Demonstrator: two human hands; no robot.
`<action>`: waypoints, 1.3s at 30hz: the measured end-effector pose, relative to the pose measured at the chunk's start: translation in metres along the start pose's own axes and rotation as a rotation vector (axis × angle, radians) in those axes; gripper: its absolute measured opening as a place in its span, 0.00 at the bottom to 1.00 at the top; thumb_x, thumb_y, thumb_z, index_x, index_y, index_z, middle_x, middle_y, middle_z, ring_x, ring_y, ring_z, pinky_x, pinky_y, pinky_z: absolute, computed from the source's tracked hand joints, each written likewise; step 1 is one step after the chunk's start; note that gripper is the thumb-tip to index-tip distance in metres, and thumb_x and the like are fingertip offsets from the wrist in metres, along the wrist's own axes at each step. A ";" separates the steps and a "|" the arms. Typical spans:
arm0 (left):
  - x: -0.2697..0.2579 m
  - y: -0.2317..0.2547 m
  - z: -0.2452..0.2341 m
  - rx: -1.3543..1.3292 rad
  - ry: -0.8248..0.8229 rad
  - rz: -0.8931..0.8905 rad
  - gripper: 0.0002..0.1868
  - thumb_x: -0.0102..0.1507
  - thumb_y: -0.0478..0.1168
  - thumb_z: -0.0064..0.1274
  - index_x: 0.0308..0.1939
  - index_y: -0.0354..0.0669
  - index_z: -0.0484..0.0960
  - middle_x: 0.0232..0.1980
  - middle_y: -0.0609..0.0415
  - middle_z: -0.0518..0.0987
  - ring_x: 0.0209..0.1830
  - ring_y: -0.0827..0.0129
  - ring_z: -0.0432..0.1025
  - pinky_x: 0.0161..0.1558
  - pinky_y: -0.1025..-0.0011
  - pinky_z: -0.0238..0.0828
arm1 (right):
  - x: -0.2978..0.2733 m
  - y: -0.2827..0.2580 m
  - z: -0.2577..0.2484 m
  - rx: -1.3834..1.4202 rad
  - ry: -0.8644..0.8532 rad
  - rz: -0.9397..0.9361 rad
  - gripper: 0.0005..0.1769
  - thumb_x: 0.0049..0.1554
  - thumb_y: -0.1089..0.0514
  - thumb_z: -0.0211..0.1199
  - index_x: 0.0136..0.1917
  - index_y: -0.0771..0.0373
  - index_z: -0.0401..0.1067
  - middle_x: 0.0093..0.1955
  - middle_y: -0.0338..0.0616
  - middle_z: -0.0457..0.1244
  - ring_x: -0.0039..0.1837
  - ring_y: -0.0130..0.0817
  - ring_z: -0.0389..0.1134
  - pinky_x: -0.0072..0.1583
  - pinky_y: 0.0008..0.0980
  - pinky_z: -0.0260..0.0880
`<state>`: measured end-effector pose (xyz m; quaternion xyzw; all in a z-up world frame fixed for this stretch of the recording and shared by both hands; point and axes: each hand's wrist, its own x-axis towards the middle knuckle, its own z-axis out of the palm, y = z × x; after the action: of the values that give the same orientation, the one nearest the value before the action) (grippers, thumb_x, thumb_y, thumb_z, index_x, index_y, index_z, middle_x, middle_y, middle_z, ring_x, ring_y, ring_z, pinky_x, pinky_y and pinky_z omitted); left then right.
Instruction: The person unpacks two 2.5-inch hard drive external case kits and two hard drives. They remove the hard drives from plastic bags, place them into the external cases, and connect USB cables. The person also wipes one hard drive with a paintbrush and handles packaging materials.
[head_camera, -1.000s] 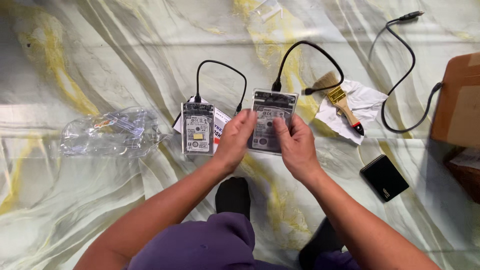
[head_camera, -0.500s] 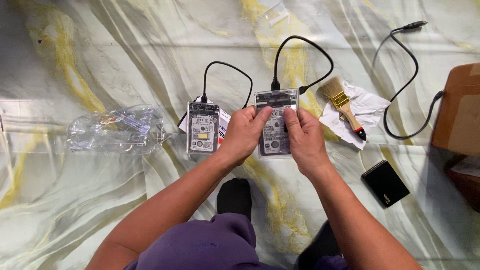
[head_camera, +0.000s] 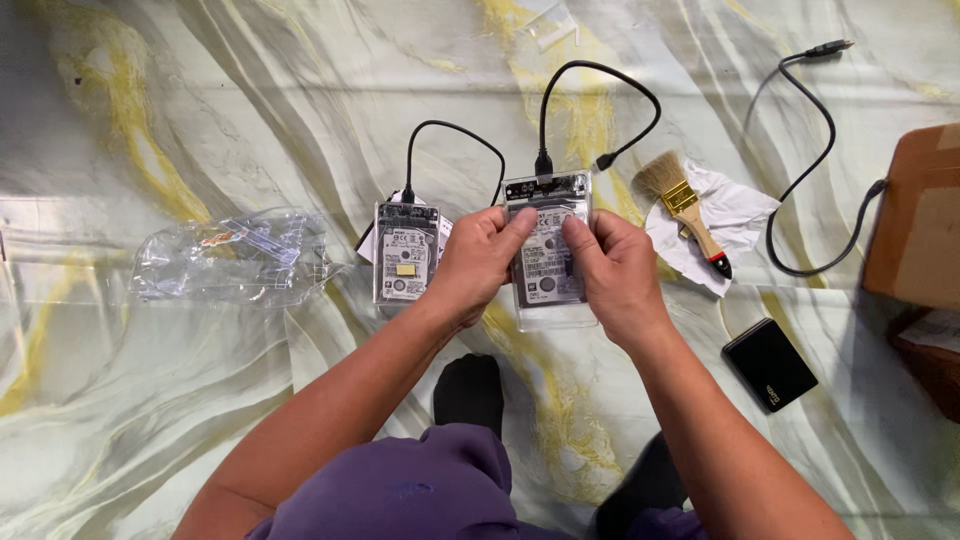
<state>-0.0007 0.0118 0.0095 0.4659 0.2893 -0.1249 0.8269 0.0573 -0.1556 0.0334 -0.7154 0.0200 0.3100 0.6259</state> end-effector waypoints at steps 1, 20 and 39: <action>-0.001 0.000 -0.001 -0.008 -0.020 0.005 0.12 0.72 0.39 0.54 0.49 0.30 0.80 0.39 0.53 0.82 0.32 0.78 0.75 0.32 0.77 0.74 | -0.001 -0.004 0.000 0.072 -0.033 0.029 0.13 0.66 0.54 0.59 0.46 0.66 0.73 0.38 0.33 0.64 0.37 0.16 0.58 0.37 0.21 0.59; 0.001 0.005 -0.012 -0.346 -0.207 0.045 0.33 0.64 0.52 0.55 0.67 0.36 0.69 0.60 0.45 0.79 0.59 0.63 0.76 0.61 0.61 0.77 | -0.014 -0.004 -0.012 0.142 -0.124 0.215 0.08 0.60 0.57 0.64 0.48 0.65 0.74 0.38 0.34 0.67 0.39 0.20 0.63 0.43 0.21 0.65; 0.021 0.003 -0.004 -0.723 -0.429 0.021 0.56 0.66 0.81 0.20 0.76 0.35 0.64 0.61 0.32 0.78 0.59 0.47 0.76 0.64 0.49 0.74 | -0.042 0.018 0.007 0.403 0.102 0.291 0.11 0.61 0.59 0.63 0.53 0.69 0.73 0.46 0.45 0.71 0.37 0.20 0.57 0.40 0.22 0.59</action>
<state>0.0164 0.0182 -0.0024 0.1121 0.1310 -0.1008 0.9799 0.0132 -0.1686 0.0370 -0.5805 0.2157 0.3499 0.7029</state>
